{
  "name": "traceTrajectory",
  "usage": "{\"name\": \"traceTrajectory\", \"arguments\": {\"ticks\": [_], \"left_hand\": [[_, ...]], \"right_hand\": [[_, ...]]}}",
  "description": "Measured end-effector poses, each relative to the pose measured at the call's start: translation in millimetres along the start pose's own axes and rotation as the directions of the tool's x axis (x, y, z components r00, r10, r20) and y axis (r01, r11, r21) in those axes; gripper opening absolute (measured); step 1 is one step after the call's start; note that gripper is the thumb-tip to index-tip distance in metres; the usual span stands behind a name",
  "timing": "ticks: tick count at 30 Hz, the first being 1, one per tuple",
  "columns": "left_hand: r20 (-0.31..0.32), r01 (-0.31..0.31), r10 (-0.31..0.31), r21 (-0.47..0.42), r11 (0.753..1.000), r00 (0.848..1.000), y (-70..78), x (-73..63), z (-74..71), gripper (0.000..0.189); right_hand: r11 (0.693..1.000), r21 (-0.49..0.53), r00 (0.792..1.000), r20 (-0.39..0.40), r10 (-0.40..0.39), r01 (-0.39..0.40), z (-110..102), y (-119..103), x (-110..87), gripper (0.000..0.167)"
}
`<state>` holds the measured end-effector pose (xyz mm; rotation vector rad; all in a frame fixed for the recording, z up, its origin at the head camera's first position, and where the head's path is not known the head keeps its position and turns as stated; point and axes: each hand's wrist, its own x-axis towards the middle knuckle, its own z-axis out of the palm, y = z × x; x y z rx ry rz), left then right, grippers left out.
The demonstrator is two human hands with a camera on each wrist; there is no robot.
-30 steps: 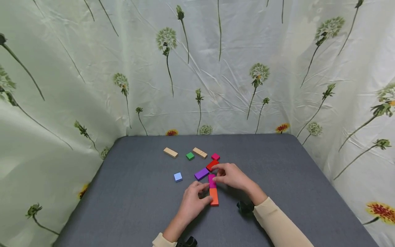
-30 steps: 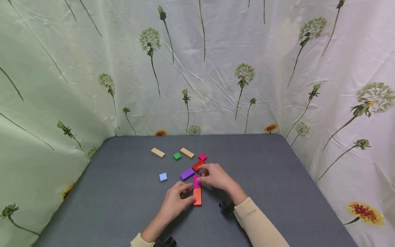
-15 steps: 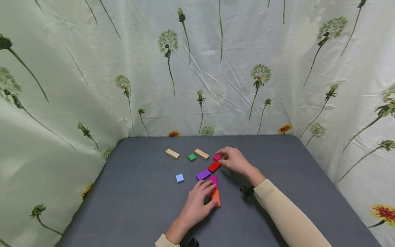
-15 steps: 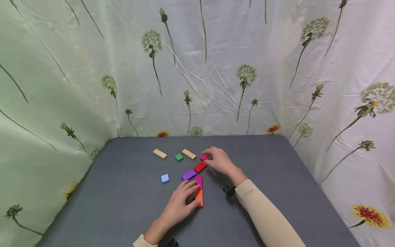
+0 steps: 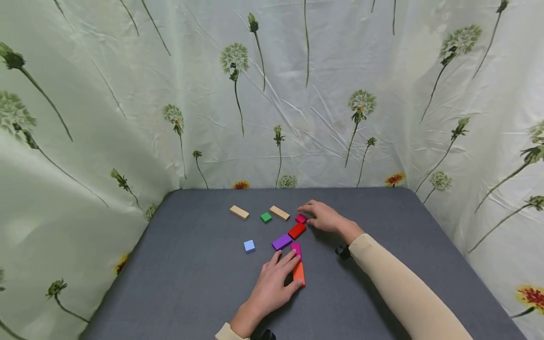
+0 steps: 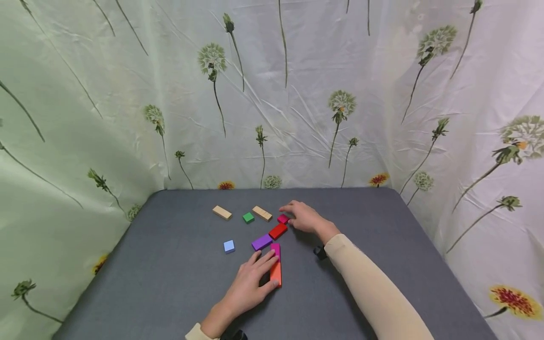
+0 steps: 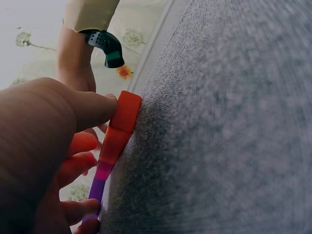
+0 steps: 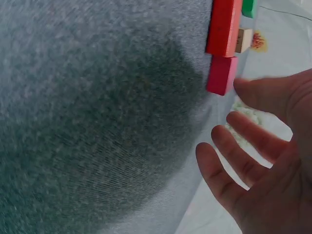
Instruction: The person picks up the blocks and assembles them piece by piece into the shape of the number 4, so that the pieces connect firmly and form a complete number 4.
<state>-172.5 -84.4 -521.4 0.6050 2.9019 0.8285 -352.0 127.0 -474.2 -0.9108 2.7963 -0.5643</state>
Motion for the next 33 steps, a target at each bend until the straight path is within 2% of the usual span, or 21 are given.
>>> {"name": "traceTrajectory", "arguments": {"ticks": [6, 17, 25, 33], "left_hand": [[-0.004, 0.022, -0.022, 0.034, 0.999, 1.0, 0.1, 0.2, -0.3, 0.062], [0.01, 0.019, -0.02, 0.053, 0.998, 1.0, 0.4, 0.2, 1.6, 0.062], [0.019, 0.021, -0.022, 0.069, 0.997, 1.0, 1.4, 1.1, 1.2, 0.062], [0.029, 0.02, -0.022, 0.074, 0.997, 0.999, 1.8, -0.4, 0.8, 0.063]], "right_hand": [[1.0, -0.001, 0.999, 0.023, 0.023, -0.023, 0.9, -0.9, 2.9, 0.044], [0.994, -0.025, 0.993, -0.042, 0.108, -0.109, 6.5, 3.0, 5.5, 0.034], [0.994, -0.045, 0.992, -0.086, 0.096, -0.101, 5.9, 6.5, 4.7, 0.03], [0.992, -0.026, 0.985, -0.122, 0.121, -0.125, 1.9, 5.7, 1.0, 0.031]]}}
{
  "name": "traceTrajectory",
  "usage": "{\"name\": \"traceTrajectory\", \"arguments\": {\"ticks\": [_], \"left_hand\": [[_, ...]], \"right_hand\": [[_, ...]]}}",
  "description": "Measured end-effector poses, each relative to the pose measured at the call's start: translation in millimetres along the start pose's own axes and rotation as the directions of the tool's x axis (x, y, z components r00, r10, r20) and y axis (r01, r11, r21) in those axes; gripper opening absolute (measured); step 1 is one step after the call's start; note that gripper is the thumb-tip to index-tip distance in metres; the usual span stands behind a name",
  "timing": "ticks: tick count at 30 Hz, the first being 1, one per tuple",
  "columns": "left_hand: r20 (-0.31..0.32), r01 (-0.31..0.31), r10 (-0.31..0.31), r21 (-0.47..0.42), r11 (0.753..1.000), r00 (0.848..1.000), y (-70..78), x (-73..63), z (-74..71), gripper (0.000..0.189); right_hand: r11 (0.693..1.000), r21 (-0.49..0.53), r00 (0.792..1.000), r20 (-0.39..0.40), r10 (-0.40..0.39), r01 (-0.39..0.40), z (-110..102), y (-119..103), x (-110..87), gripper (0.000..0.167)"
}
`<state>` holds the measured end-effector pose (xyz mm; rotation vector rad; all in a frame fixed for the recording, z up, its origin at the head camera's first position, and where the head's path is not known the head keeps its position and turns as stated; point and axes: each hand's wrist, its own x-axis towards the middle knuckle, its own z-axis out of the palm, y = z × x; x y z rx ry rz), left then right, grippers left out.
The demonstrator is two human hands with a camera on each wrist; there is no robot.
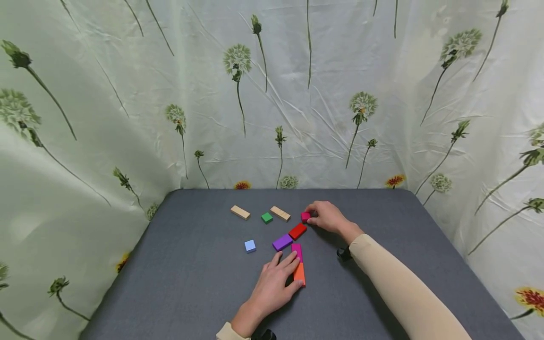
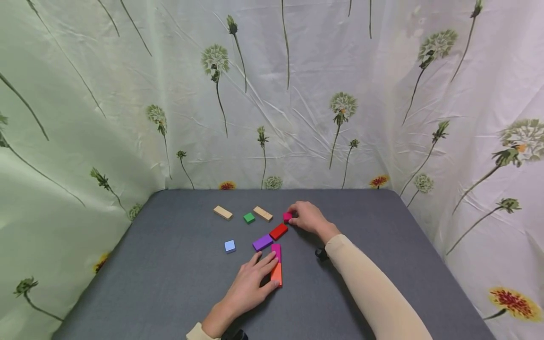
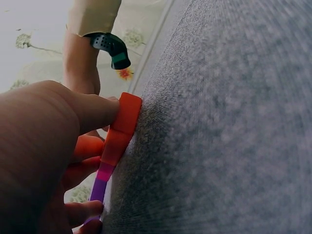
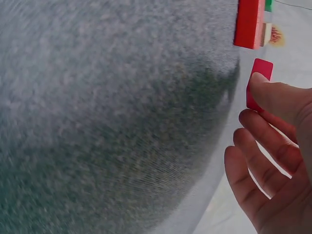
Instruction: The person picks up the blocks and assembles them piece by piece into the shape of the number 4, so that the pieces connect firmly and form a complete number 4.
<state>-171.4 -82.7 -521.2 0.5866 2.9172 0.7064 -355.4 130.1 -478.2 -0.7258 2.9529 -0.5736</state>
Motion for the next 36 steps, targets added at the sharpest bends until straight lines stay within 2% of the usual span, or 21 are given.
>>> {"name": "traceTrajectory", "arguments": {"ticks": [7, 18, 26, 36], "left_hand": [[0.013, 0.002, -0.002, 0.015, 1.0, 1.0, -1.1, -0.2, -0.5, 0.063], [-0.011, -0.007, 0.007, 0.012, 1.0, 1.0, -1.2, 0.5, 0.8, 0.062], [-0.021, -0.016, 0.016, 0.014, 1.0, 1.0, -1.3, -0.6, 0.1, 0.061], [-0.023, -0.016, 0.016, 0.022, 1.0, 1.0, 1.1, -0.6, 0.3, 0.062]], "right_hand": [[1.0, 0.009, 1.0, -0.018, -0.023, 0.024, -10.0, -5.9, -5.8, 0.031], [0.998, -0.006, 0.997, -0.056, -0.061, 0.061, -17.6, -18.1, -20.4, 0.028], [0.998, -0.013, 0.996, -0.066, -0.066, 0.066, -10.1, -25.6, -33.6, 0.026], [0.999, -0.016, 0.998, -0.041, -0.048, 0.047, 2.3, -31.0, -50.4, 0.027]]}}
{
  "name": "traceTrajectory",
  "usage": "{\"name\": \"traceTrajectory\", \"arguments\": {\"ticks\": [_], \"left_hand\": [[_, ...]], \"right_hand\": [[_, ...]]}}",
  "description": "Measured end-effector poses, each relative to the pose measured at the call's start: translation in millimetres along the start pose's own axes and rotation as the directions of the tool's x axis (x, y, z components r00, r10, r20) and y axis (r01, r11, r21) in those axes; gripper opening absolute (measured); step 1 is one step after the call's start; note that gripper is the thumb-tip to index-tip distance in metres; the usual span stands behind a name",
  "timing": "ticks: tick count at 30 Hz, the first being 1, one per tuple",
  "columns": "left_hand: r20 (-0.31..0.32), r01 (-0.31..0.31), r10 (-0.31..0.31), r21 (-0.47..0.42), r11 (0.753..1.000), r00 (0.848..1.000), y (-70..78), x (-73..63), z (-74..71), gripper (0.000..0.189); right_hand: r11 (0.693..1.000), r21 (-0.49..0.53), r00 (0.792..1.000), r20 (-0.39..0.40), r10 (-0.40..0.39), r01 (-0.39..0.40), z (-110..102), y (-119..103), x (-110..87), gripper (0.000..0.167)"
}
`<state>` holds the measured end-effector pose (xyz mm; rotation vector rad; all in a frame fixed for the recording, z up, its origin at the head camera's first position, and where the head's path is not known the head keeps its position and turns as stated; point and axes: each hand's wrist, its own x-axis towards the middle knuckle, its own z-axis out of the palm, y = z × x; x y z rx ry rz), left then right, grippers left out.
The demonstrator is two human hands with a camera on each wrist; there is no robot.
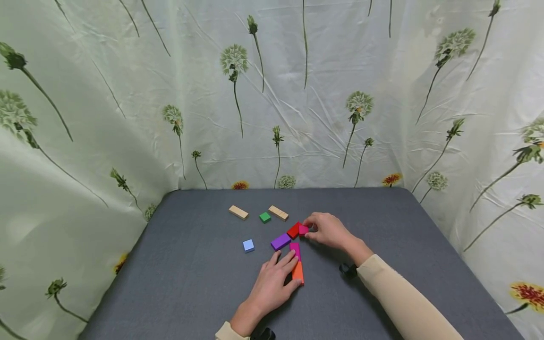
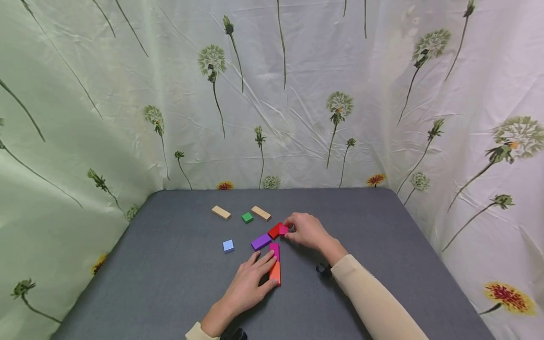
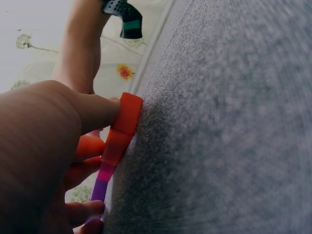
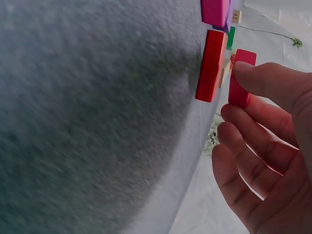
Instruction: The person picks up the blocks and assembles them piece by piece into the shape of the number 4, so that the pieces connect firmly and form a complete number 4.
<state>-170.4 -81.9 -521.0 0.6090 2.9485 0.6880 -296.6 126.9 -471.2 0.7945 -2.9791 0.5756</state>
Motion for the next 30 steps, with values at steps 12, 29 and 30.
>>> {"name": "traceTrajectory", "arguments": {"ticks": [12, 29, 30], "left_hand": [[0.003, -0.006, 0.006, 0.003, 1.0, 1.0, -0.3, -0.6, 0.1, 0.063], [0.002, -0.017, 0.017, 0.005, 1.0, 1.0, -1.4, -0.2, 0.1, 0.062], [0.003, -0.016, 0.016, 0.007, 1.0, 1.0, -1.8, -0.1, 0.1, 0.062]], "right_hand": [[0.998, -0.046, 0.999, 0.009, -0.033, 0.034, 14.4, -1.4, -7.3, 0.026], [0.997, 0.061, 0.991, 0.116, -0.06, 0.053, 16.7, -11.9, 12.0, 0.026], [0.996, 0.079, 0.991, 0.124, -0.056, 0.046, 16.6, -12.6, 12.5, 0.026]]}}
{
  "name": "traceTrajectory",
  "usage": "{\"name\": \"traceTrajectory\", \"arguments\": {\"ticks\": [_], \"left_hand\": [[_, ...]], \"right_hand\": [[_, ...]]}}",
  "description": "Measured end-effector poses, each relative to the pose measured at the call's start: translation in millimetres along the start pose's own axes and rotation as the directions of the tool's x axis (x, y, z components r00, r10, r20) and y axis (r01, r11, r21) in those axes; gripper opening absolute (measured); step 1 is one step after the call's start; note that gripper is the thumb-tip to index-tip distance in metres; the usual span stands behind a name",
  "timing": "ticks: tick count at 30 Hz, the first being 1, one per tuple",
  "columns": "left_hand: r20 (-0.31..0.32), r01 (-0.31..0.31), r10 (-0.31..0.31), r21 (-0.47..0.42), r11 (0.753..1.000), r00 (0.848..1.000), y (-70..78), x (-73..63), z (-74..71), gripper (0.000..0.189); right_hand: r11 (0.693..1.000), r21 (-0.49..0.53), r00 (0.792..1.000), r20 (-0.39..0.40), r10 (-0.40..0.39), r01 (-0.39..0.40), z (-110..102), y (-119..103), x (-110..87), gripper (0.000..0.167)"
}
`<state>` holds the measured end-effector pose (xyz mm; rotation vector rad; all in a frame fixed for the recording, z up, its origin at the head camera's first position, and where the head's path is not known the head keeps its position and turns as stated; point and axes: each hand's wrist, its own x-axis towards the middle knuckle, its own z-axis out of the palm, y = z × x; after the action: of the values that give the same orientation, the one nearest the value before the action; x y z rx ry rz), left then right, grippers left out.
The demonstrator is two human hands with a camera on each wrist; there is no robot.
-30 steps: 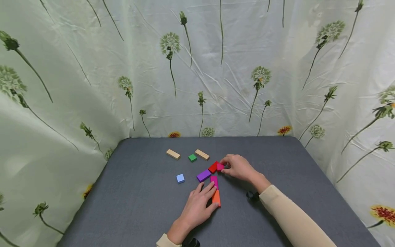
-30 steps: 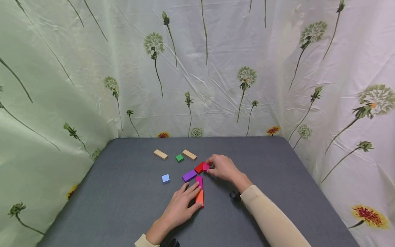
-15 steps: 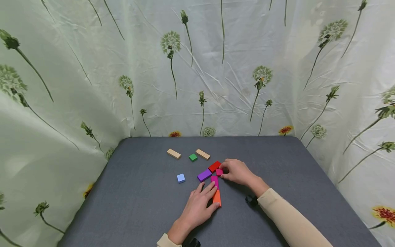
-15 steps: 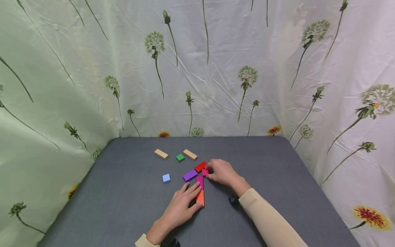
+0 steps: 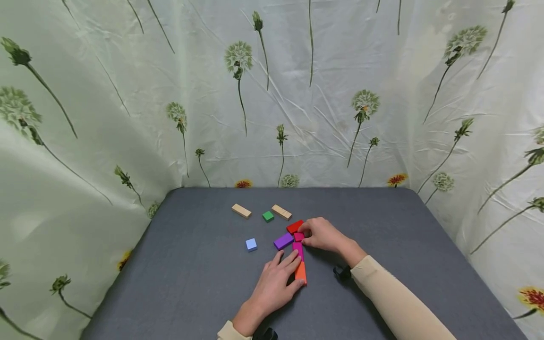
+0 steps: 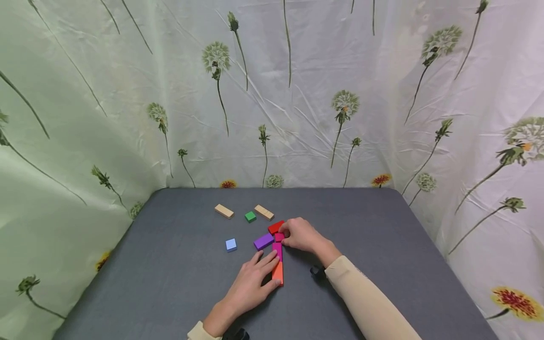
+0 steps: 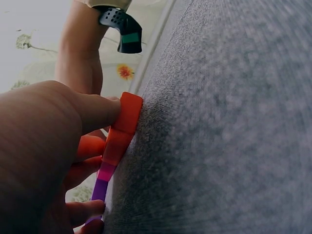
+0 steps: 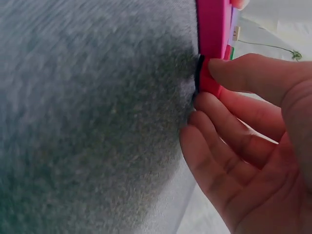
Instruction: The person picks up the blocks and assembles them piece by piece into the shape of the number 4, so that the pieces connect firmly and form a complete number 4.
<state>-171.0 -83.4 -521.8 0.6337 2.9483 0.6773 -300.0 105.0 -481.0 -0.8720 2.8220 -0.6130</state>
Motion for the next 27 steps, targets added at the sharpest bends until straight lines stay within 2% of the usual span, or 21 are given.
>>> {"name": "traceTrajectory", "arguments": {"ticks": [14, 19, 27], "left_hand": [[-0.004, -0.009, 0.009, 0.013, 1.0, 1.0, 1.2, 0.3, -0.8, 0.062], [-0.002, -0.01, 0.01, 0.01, 1.0, 1.0, 0.9, 0.3, -0.5, 0.062], [0.0, -0.009, 0.009, 0.013, 1.0, 1.0, -0.5, -0.5, -0.9, 0.061]], "right_hand": [[0.989, 0.141, 0.999, -0.001, 0.05, -0.049, 5.3, -5.3, 2.9, 0.019], [0.985, 0.153, 0.996, 0.005, 0.084, -0.083, 4.5, -3.4, 3.0, 0.018], [0.985, 0.161, 0.998, 0.016, 0.062, -0.064, 4.7, -2.6, 3.5, 0.019]]}}
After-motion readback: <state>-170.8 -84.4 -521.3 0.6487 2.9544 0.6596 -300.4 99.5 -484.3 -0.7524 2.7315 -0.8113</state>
